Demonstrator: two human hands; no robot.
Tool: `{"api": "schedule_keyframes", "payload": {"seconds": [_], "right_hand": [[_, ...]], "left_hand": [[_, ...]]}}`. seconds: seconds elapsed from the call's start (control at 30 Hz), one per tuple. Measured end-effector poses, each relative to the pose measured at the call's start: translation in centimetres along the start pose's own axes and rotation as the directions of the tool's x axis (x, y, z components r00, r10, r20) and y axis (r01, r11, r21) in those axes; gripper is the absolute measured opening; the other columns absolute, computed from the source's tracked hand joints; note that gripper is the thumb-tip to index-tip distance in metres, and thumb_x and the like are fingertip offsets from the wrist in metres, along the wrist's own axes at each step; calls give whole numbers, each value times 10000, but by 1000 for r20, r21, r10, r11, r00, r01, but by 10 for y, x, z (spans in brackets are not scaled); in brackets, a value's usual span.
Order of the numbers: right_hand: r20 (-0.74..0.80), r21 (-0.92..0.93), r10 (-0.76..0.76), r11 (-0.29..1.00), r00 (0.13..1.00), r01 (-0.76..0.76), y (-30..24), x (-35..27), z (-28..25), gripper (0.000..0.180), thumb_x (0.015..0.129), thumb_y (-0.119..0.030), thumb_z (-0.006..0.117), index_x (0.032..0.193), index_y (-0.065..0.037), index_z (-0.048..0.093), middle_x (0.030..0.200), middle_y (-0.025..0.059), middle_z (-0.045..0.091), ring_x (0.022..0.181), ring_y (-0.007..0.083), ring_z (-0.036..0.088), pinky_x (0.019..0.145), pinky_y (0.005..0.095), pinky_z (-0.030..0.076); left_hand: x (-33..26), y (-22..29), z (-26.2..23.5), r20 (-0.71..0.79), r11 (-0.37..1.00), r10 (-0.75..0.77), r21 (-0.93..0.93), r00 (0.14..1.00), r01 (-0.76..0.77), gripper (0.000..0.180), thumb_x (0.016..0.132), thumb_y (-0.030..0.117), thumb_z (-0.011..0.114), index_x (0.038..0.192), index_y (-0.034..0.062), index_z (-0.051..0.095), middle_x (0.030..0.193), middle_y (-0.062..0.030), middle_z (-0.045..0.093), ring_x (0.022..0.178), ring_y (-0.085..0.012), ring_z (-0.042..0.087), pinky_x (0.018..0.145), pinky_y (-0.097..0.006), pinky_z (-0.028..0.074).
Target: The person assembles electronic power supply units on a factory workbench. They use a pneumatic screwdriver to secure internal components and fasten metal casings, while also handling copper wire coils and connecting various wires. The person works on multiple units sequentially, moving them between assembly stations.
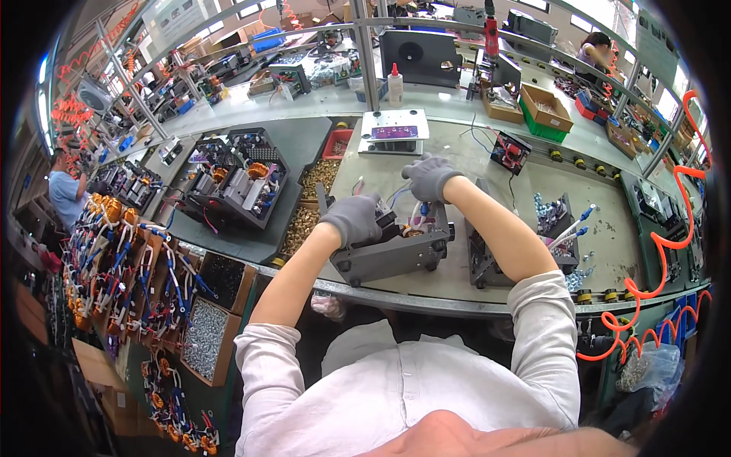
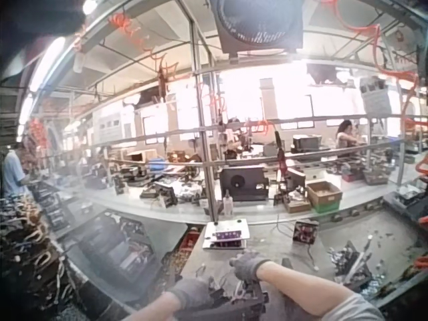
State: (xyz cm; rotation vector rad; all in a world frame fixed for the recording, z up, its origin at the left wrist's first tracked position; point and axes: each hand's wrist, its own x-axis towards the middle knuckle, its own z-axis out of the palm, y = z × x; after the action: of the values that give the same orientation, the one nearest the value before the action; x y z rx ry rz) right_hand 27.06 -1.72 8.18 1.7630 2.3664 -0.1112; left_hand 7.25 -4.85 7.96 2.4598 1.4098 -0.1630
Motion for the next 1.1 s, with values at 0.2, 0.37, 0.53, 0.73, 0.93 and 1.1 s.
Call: {"api": "schedule_keyframes", "payload": {"seconds": [0.2, 0.37, 0.53, 0.73, 0.93, 1.1], "right_hand": [[-18, 24, 1, 1000, 1000, -1, 1, 1, 2, 390, 835, -181, 481, 1206, -134, 590, 1207, 110, 611, 1201, 288, 497, 969, 422, 430], [6, 40, 13, 999, 1000, -14, 0, 0, -2, 425, 823, -169, 486, 1239, -158, 576, 1240, 96, 599, 1225, 281, 477, 1003, 415, 407], [2, 47, 14, 999, 1000, -14, 0, 0, -1, 424, 826, -167, 491, 1241, -162, 577, 1246, 94, 597, 1231, 280, 472, 1011, 414, 401], [-12, 52, 3, 999, 1000, -2, 1, 1, 0, 429, 827, -180, 499, 1248, -152, 574, 1248, 97, 598, 1233, 282, 473, 1012, 416, 401], [-12, 84, 0, 997, 1000, 1, 3, -1, 1, 456, 822, -198, 516, 1275, -162, 557, 1259, 90, 591, 1254, 276, 456, 1027, 419, 389], [-17, 102, -8, 995, 1000, 10, 2, 1, 0, 468, 819, -200, 513, 1283, -156, 551, 1269, 94, 582, 1257, 278, 452, 1031, 422, 385]], "left_hand": [[-1, 1, -8, 35, 1000, 0, 20, 999, -1, 563, 668, 267, 716, 1152, 28, 558, 1024, -231, 654, 963, -375, 639, 849, -417, 503], [-4, 5, -3, -12, 998, -39, 44, 999, 40, 546, 680, 256, 715, 1156, 39, 559, 1016, -219, 660, 957, -372, 642, 837, -419, 504], [0, 4, 2, 17, 988, 11, 156, 1000, -13, 546, 680, 291, 712, 1147, 47, 570, 1013, -199, 668, 944, -369, 646, 825, -423, 501], [5, -6, -5, 207, 963, 261, -127, 943, -238, 641, 650, 417, 720, 1146, 28, 601, 1024, -205, 670, 956, -338, 648, 843, -391, 496], [16, -12, -9, 333, 915, 358, -313, 872, -255, 682, 716, 536, 698, 1148, 14, 622, 1017, -170, 678, 954, -268, 649, 861, -351, 483], [11, -27, -3, 321, 892, 325, -417, 890, -176, 601, 886, 564, 515, 1163, 44, 630, 1030, -156, 681, 971, -282, 645, 873, -357, 477]]}}
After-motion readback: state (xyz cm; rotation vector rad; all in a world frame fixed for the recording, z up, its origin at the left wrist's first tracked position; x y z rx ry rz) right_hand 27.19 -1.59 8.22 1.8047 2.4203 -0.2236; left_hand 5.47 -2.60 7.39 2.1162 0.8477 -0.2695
